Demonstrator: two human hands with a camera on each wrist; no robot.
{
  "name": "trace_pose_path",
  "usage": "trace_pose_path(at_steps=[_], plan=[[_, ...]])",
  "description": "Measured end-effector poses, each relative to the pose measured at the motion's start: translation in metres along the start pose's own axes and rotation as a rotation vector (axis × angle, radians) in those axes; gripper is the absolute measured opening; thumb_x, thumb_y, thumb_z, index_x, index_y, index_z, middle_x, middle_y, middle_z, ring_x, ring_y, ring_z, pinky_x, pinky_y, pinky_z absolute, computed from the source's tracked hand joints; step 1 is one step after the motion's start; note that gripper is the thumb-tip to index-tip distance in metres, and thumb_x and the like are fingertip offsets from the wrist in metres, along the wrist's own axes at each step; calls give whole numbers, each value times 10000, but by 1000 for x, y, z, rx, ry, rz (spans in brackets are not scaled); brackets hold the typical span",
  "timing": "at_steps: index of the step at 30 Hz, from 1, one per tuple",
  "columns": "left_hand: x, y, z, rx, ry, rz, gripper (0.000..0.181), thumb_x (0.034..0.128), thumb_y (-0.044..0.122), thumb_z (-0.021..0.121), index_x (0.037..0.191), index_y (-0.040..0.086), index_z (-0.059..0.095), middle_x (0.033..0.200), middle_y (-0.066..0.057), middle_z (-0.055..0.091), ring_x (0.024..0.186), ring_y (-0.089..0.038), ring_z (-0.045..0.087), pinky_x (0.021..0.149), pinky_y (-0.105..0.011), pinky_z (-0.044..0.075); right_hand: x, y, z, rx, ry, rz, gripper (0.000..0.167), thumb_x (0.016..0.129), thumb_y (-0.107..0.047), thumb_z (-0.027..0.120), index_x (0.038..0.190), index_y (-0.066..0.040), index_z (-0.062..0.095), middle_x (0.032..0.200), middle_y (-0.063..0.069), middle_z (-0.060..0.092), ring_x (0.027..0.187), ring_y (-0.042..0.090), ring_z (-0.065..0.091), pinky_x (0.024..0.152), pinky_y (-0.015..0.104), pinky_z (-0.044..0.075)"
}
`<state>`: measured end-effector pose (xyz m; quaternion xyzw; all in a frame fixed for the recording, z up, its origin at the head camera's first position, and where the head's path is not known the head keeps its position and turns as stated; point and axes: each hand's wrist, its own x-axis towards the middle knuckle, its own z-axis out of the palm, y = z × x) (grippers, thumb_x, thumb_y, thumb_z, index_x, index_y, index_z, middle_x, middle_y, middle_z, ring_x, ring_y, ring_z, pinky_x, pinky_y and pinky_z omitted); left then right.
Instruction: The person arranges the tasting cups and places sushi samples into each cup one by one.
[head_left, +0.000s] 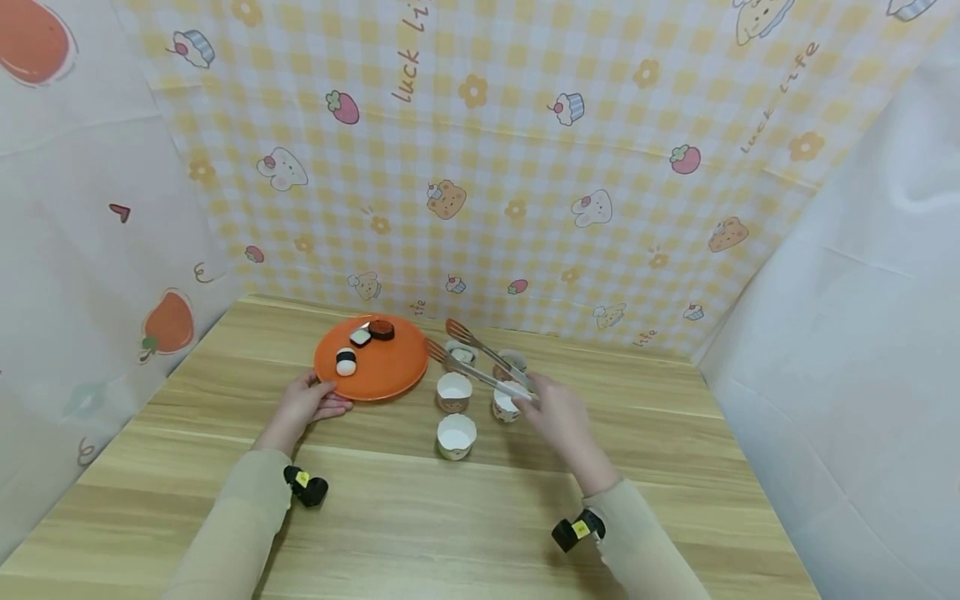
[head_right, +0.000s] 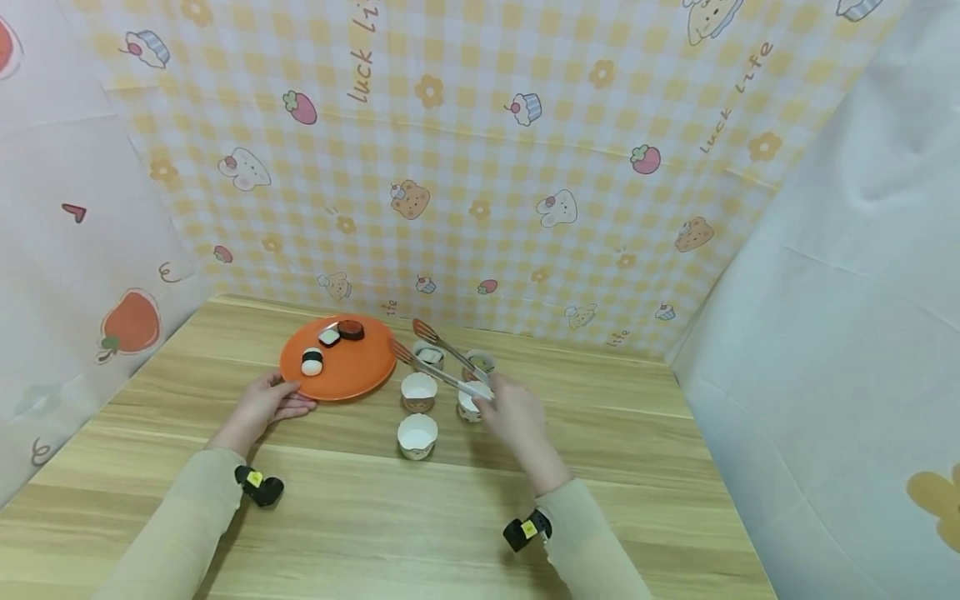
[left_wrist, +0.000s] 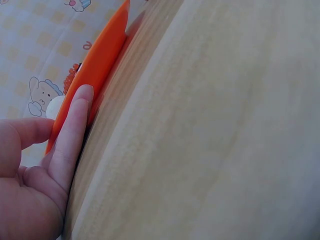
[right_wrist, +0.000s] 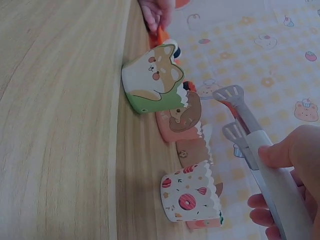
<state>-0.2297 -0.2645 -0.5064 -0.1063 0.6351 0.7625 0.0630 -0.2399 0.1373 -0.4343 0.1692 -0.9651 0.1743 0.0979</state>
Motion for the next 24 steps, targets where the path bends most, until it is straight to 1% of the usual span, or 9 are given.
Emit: trace_pose_path(at_steps=[4, 7, 11, 14, 19, 21, 24], plan=[[1, -1, -1, -4, 0, 4, 468, 1032, 52, 379, 1411, -127, 171, 783, -144, 677, 704, -207, 702, 682, -311, 591, 3, -3, 3, 8, -3, 2, 510, 874, -332, 704, 1259, -15, 599, 1120, 133, 666, 886, 283, 655, 717, 437, 560], [2, -3, -2, 1, -2, 5, 473, 1033, 54, 379, 1416, -127, 167, 784, -138, 678, 708, -208, 703, 687, -315, 591, 5, -4, 6, -4, 0, -7, 476, 862, -321, 717, 1220, -23, 622, 1051, 112, 682, 817, 253, 649, 650, 407, 555], [4, -4, -2, 6, 4, -7, 480, 1033, 58, 379, 1428, -114, 167, 772, -120, 678, 703, -203, 702, 691, -316, 591, 8, -5, 9, -14, -8, -8, 409, 859, -316, 720, 1166, -55, 648, 956, 69, 682, 714, 197, 605, 543, 350, 507], [4, -3, -2, 5, 11, -15, 488, 1033, 61, 380, 1440, -99, 166, 765, -109, 677, 696, -199, 702, 689, -316, 591, 11, -8, 11, -2, -15, -1, 419, 863, -322, 717, 1183, -61, 647, 1001, 78, 680, 743, 205, 617, 552, 348, 515], [2, 0, -1, 1, 12, -17, 503, 1030, 57, 382, 1453, -89, 153, 761, -105, 678, 689, -195, 702, 686, -317, 591, 16, -14, 13, 10, -22, -3, 455, 864, -320, 718, 1226, -59, 631, 1113, 111, 666, 887, 273, 650, 678, 420, 560], [2, 0, -1, -2, 10, -18, 502, 1030, 56, 382, 1452, -91, 152, 761, -104, 678, 689, -194, 702, 686, -316, 591, 18, -16, 14, 7, -27, -8, 439, 862, -316, 719, 1210, -62, 636, 1096, 108, 670, 880, 274, 651, 687, 424, 558], [2, 0, -2, -2, 14, -23, 492, 1031, 60, 382, 1444, -93, 162, 762, -105, 678, 692, -197, 703, 687, -319, 591, 21, -21, 16, 5, -36, -14, 428, 855, -323, 724, 1189, -67, 647, 1046, 101, 681, 798, 242, 642, 616, 377, 543]])
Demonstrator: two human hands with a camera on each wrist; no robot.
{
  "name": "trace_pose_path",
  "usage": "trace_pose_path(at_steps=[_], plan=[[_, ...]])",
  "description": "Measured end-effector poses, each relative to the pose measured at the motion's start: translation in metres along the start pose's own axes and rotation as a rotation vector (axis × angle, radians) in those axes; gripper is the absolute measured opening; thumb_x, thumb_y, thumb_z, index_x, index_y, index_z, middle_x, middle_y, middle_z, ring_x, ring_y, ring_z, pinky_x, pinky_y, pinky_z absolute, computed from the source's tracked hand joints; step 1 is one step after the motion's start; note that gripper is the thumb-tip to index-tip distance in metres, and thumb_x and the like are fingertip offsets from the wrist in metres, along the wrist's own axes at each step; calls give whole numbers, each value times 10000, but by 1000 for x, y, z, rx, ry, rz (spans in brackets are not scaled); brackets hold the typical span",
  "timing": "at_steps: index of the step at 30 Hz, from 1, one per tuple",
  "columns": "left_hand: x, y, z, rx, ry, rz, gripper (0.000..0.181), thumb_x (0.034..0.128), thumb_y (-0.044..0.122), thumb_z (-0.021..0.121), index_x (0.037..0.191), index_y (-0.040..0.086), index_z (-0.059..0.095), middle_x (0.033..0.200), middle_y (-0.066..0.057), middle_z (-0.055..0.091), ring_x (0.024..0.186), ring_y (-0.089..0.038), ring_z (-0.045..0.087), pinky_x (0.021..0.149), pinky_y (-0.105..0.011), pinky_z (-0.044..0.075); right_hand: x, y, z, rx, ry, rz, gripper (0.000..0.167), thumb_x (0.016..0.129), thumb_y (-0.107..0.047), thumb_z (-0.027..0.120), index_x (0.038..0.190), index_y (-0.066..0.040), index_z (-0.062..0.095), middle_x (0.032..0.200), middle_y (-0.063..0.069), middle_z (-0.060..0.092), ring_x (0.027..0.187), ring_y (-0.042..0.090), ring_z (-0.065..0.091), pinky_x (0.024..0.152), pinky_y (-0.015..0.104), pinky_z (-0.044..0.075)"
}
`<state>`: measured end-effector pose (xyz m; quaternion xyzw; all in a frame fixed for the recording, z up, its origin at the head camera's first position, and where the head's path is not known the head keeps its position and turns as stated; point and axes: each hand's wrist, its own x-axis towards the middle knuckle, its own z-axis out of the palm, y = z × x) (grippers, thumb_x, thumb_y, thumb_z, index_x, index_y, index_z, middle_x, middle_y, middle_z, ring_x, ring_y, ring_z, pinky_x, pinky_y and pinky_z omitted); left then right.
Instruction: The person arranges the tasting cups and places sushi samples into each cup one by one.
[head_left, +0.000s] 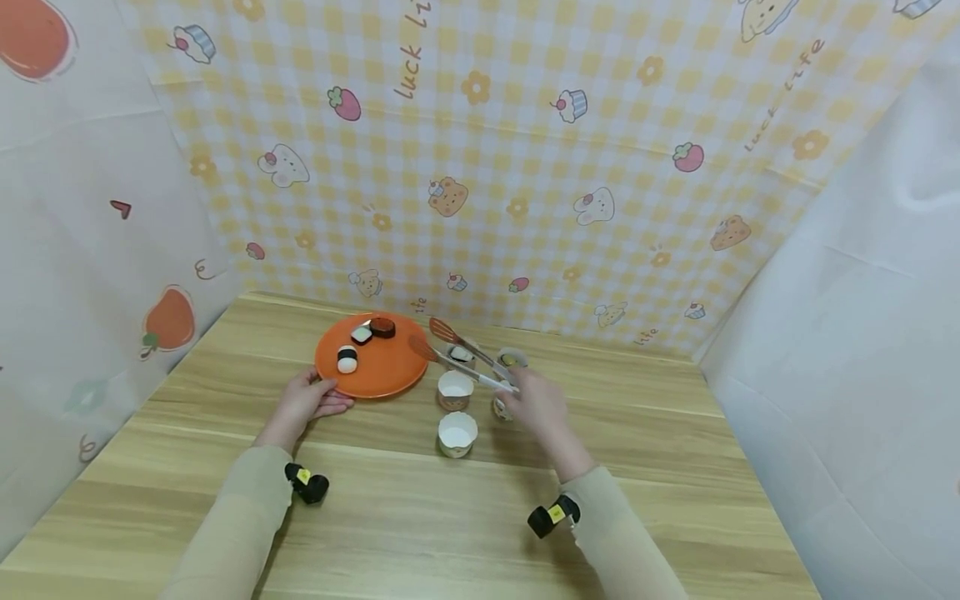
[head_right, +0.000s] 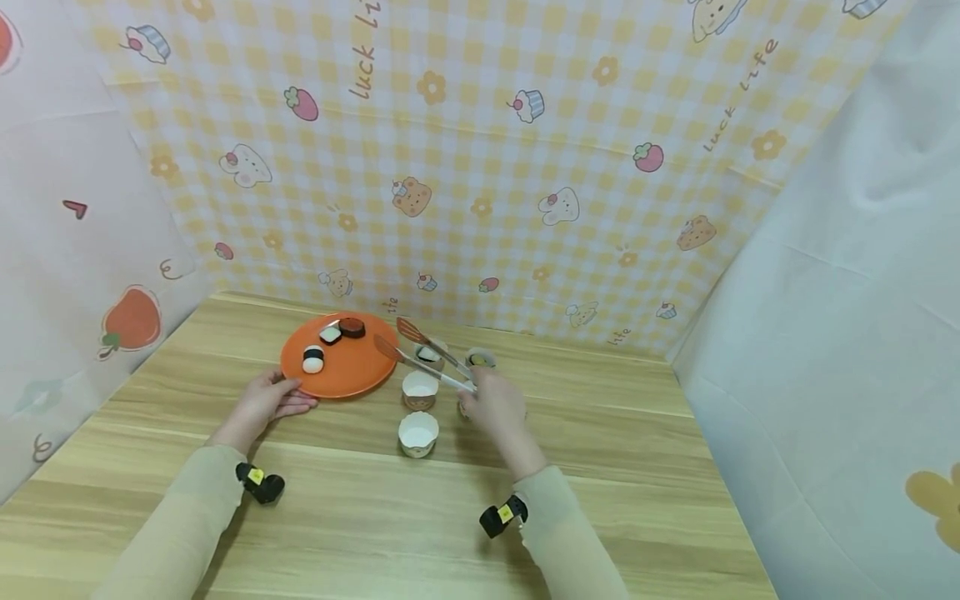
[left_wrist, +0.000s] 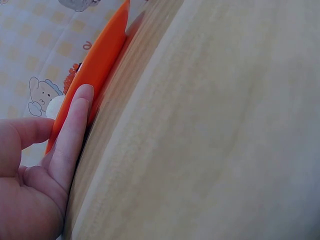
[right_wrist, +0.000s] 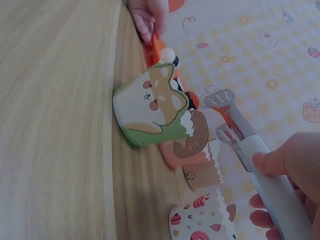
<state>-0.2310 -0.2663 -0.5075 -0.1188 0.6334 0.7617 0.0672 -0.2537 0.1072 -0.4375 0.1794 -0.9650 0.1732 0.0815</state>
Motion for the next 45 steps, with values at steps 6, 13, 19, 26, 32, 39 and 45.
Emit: trace_pose_path(at_steps=[6, 13, 19, 26, 32, 39, 45], plan=[[1, -2, -2, 6, -4, 5, 492, 1034, 71, 382, 1445, -93, 166, 772, -112, 678, 703, -202, 703, 697, -322, 590, 8, -4, 6, -10, -4, -5, 446, 845, -330, 734, 1209, -85, 652, 1002, 72, 691, 728, 201, 618, 520, 312, 489], [1, -2, -2, 8, -8, 9, 496, 1035, 70, 380, 1445, -99, 157, 773, -111, 678, 704, -200, 703, 699, -319, 590, 13, -10, 8, 16, -3, 1, 441, 856, -289, 729, 1217, -50, 641, 1000, 88, 691, 731, 220, 625, 555, 346, 512], [2, -1, -1, 3, -3, 2, 516, 1033, 65, 378, 1465, -85, 139, 761, -108, 676, 693, -199, 702, 688, -317, 591, 18, -16, 5, 22, -24, 26, 392, 866, -306, 718, 1178, -79, 651, 935, 38, 671, 696, 178, 603, 507, 321, 492], [1, -1, 0, 3, -8, 10, 482, 1031, 58, 380, 1432, -110, 172, 772, -136, 677, 702, -208, 702, 688, -314, 591, 24, -22, 2, 6, -68, 49, 408, 882, -329, 695, 1211, -94, 642, 941, 29, 669, 716, 170, 609, 504, 319, 497], [0, 0, 1, -5, -18, 12, 503, 1031, 58, 387, 1439, -117, 149, 771, -137, 679, 696, -201, 700, 685, -314, 591, 29, -26, 3, -17, -94, 59, 413, 884, -327, 695, 1232, -113, 639, 899, 3, 647, 685, 148, 571, 464, 280, 467], [0, 0, 0, -3, -21, 10, 526, 1033, 62, 381, 1460, -106, 122, 776, -141, 679, 702, -203, 701, 693, -316, 591, 35, -29, 6, -47, -84, 45, 407, 872, -332, 711, 1215, -118, 663, 965, 14, 664, 797, 176, 595, 530, 302, 501], [2, -2, -1, -2, -19, 13, 497, 1031, 61, 378, 1445, -107, 160, 777, -147, 682, 712, -209, 702, 700, -314, 589, 40, -30, 11, -62, -77, 46, 436, 864, -350, 716, 1230, -121, 658, 1013, 31, 678, 899, 210, 611, 652, 346, 533]])
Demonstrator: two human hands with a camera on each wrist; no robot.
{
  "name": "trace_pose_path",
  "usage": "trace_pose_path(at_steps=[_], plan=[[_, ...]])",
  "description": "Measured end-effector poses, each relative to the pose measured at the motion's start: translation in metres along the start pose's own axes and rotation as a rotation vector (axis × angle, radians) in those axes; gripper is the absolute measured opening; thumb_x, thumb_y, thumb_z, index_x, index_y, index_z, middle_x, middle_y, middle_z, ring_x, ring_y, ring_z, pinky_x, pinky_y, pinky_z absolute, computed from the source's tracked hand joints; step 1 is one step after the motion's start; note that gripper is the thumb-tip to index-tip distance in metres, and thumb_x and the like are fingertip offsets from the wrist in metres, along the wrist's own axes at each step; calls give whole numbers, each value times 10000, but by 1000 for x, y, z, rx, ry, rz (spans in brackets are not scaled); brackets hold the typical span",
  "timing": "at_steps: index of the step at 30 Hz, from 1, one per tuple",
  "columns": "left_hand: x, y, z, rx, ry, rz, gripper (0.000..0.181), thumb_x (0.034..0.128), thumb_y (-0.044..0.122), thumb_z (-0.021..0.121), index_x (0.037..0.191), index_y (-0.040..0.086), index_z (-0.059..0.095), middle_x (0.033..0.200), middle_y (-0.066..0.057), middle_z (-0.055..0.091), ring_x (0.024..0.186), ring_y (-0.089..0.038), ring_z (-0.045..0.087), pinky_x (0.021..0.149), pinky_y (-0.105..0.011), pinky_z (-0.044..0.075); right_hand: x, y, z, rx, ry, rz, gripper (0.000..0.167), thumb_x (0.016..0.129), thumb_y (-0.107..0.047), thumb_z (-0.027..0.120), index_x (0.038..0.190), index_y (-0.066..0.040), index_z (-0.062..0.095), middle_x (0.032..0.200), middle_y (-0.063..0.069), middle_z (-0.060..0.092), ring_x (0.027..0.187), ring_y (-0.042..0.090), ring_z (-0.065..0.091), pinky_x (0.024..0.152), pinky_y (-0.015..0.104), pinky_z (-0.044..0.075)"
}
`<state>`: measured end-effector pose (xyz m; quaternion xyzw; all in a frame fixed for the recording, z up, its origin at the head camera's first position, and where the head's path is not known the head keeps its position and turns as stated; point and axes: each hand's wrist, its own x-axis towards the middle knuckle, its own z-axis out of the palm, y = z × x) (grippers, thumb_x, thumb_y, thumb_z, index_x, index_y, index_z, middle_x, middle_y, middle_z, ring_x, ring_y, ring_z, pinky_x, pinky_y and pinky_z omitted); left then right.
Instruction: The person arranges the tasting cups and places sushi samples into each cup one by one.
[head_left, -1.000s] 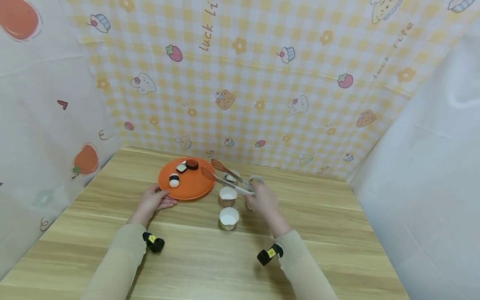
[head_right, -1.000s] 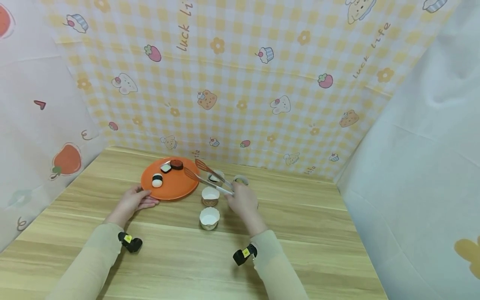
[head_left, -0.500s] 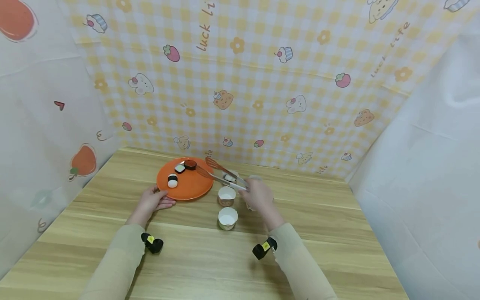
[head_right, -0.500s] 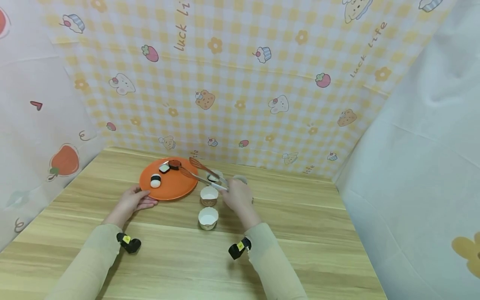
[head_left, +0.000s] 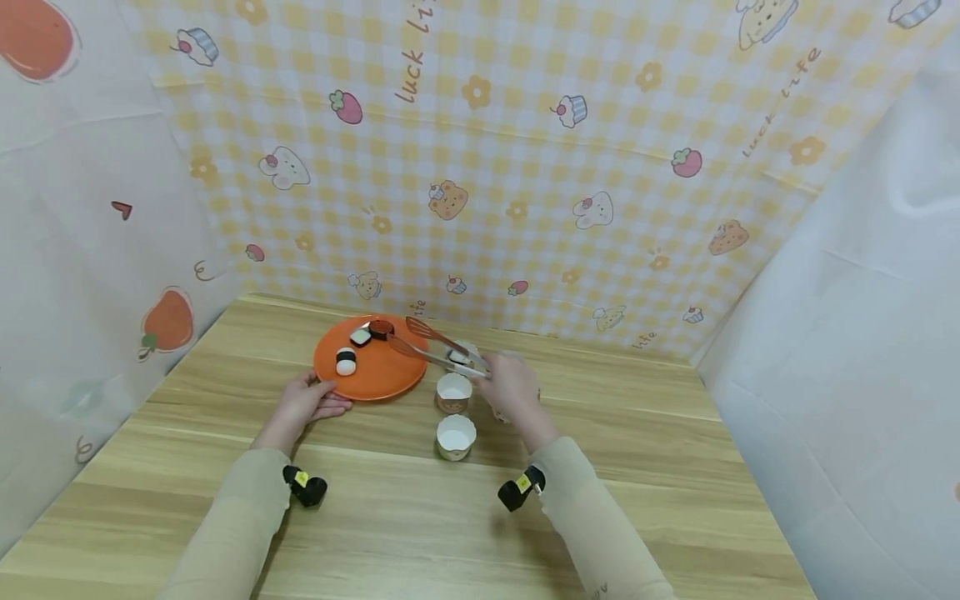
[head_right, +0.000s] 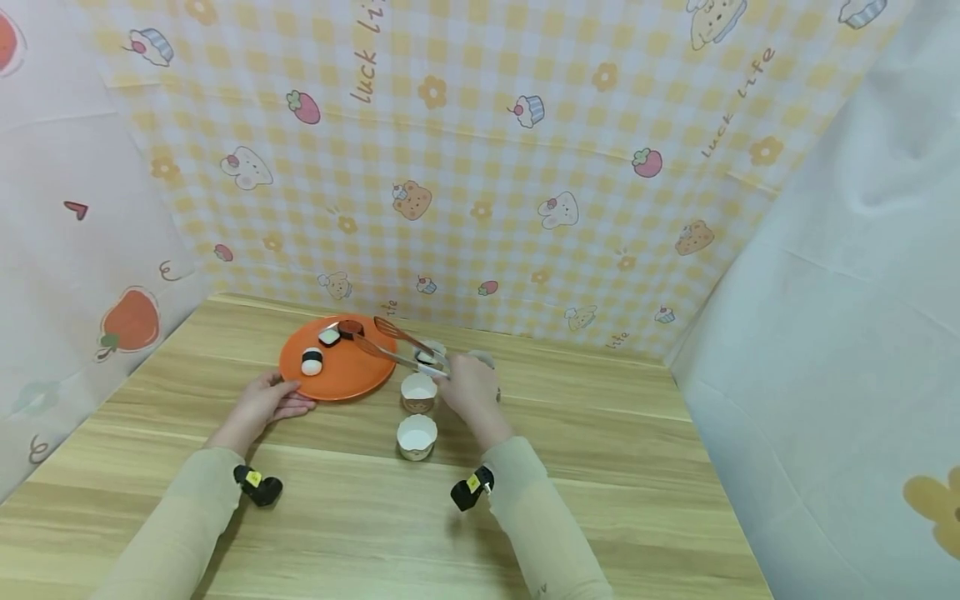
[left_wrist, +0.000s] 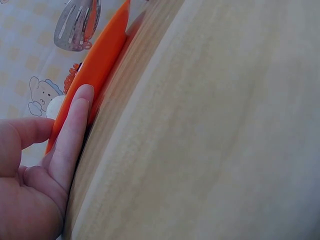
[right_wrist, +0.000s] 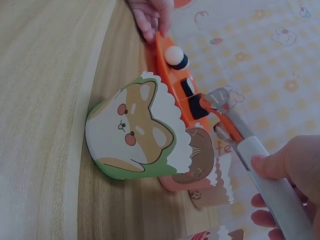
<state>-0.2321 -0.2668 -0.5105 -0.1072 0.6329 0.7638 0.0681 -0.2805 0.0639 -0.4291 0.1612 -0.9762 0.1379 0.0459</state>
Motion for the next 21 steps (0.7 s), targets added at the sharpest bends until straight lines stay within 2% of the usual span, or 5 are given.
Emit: trace_pose_path(at_steps=[10, 13, 17, 19, 21], plan=[[-1, 1, -1, 4, -1, 6, 502, 1030, 59, 379, 1445, -113, 154, 762, -132, 683, 702, -206, 702, 692, -317, 591, 10, -6, 3, -59, -6, -29, 446, 894, -352, 666, 1274, -121, 630, 1101, 66, 680, 897, 248, 640, 677, 385, 542], [-1, 1, -1, 7, -3, 9, 506, 1031, 59, 381, 1443, -118, 147, 761, -125, 681, 703, -203, 702, 691, -317, 591, 13, -8, 4, -74, -16, -26, 434, 896, -374, 665, 1256, -132, 641, 1051, 47, 686, 796, 207, 622, 600, 345, 513], [-1, 1, 0, 10, 1, 8, 507, 1032, 60, 378, 1447, -114, 146, 763, -121, 678, 704, -205, 701, 692, -318, 591, 17, -9, 5, -97, -17, -34, 379, 888, -397, 675, 1163, -136, 681, 886, 7, 677, 640, 169, 546, 499, 305, 432], [0, 1, -1, 10, 3, 5, 512, 1033, 62, 376, 1454, -108, 140, 764, -119, 677, 706, -207, 702, 694, -319, 591, 19, -11, 6, -107, -14, -38, 362, 885, -402, 679, 1132, -138, 693, 842, 1, 670, 610, 169, 533, 481, 308, 410], [0, 0, -1, 11, 4, 6, 513, 1032, 62, 375, 1454, -106, 138, 766, -118, 676, 706, -207, 702, 694, -320, 591, 20, -12, 7, -129, -13, -44, 369, 884, -410, 679, 1143, -147, 694, 865, 5, 682, 612, 166, 535, 478, 311, 402]])
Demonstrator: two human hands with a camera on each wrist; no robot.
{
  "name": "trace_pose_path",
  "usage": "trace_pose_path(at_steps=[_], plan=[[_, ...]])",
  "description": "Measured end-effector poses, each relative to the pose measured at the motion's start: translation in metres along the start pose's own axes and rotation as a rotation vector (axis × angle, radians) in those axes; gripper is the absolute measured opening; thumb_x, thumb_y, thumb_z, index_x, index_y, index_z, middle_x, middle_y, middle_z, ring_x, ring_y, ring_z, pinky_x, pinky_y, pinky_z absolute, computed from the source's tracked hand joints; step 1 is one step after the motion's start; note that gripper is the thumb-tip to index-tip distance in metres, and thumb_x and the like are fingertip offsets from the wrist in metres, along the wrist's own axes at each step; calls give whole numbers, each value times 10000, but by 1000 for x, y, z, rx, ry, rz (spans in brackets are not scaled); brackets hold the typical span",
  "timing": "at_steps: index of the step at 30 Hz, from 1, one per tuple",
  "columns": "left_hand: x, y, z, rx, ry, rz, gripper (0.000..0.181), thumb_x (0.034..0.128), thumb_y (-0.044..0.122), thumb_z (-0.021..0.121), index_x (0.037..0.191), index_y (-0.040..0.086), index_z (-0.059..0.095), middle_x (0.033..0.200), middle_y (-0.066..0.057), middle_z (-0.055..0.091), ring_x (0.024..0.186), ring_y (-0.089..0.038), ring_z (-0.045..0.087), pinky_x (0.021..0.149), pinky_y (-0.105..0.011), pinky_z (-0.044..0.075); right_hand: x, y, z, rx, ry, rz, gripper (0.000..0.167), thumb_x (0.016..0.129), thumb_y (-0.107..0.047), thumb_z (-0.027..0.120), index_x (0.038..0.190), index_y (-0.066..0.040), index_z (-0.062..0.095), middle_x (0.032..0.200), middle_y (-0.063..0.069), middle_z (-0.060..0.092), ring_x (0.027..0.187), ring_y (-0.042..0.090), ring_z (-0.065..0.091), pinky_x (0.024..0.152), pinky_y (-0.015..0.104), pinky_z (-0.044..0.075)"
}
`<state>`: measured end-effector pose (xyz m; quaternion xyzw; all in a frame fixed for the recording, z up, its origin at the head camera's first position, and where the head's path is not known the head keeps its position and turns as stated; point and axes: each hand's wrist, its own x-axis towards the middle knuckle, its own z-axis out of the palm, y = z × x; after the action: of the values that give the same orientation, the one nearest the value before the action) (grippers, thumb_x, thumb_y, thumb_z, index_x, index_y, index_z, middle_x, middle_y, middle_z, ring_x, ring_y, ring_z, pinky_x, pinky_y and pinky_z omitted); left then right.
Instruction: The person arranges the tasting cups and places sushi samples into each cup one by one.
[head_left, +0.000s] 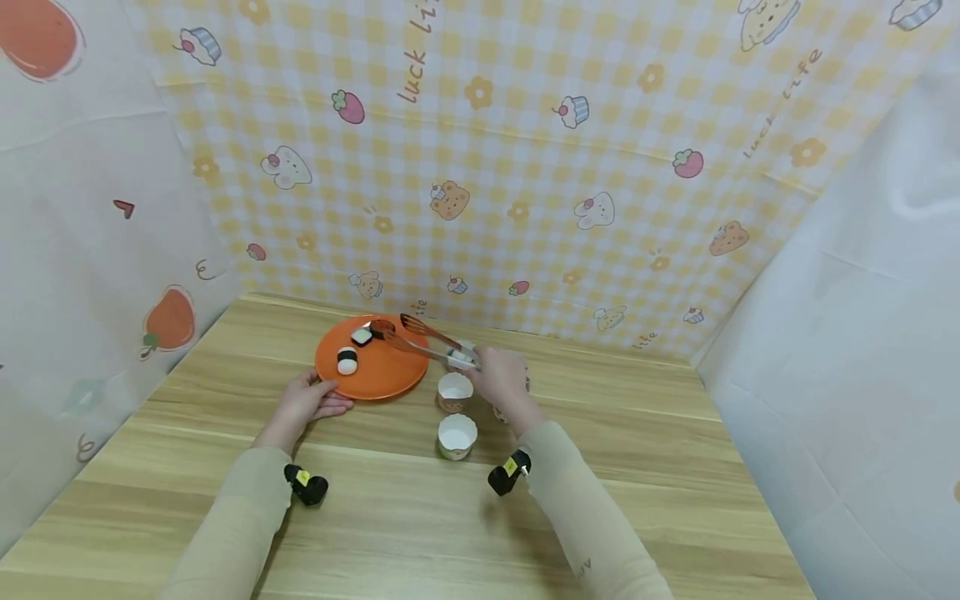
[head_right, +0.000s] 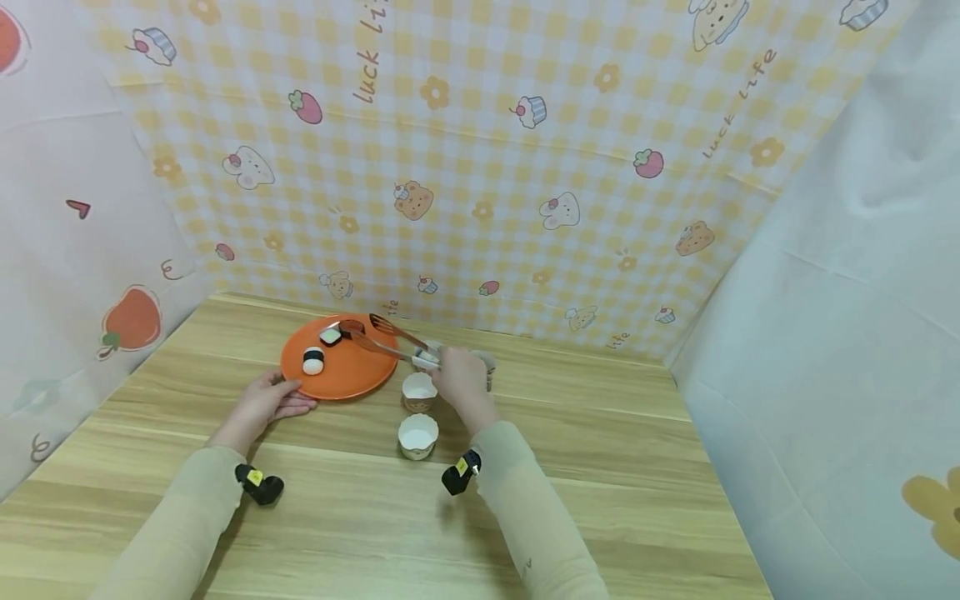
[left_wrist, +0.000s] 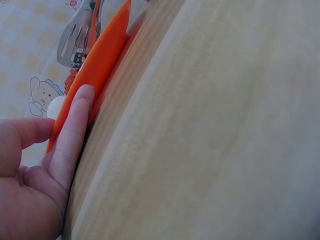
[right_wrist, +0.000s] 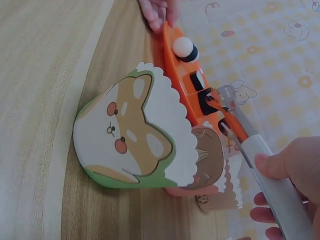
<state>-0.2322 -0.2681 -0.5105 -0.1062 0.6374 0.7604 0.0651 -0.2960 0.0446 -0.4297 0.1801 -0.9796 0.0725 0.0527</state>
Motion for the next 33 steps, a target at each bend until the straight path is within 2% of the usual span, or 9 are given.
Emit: trace_pose_path(at_steps=[4, 12, 20, 33], plan=[[0, -1, 1, -4, -5, -1, 515, 1032, 62, 375, 1458, -100, 135, 774, -116, 677, 710, -207, 703, 699, -323, 590, 3, -3, 3, -9, -10, -13, 373, 877, -391, 693, 1165, -153, 687, 940, 22, 695, 665, 168, 569, 489, 315, 442], [0, -1, 3, -10, -2, -11, 512, 1032, 64, 380, 1458, -97, 143, 773, -115, 677, 705, -205, 703, 698, -321, 590, 6, -7, 8, 8, -8, -33, 335, 876, -361, 704, 1122, -134, 687, 888, 32, 680, 657, 187, 581, 441, 308, 450], [1, 1, 2, -13, 4, -21, 531, 1030, 63, 382, 1468, -87, 122, 764, -110, 678, 697, -204, 704, 689, -322, 592, 9, -9, 6, 9, -3, -27, 315, 875, -345, 710, 1112, -139, 690, 921, 32, 686, 757, 214, 632, 505, 353, 495], [1, 0, 1, -20, -10, -8, 507, 1031, 55, 375, 1440, -119, 131, 760, -122, 678, 701, -204, 701, 692, -318, 591, 17, -13, 7, 24, -31, -20, 337, 854, -364, 725, 1093, -129, 693, 919, 37, 685, 656, 168, 572, 418, 279, 429]])
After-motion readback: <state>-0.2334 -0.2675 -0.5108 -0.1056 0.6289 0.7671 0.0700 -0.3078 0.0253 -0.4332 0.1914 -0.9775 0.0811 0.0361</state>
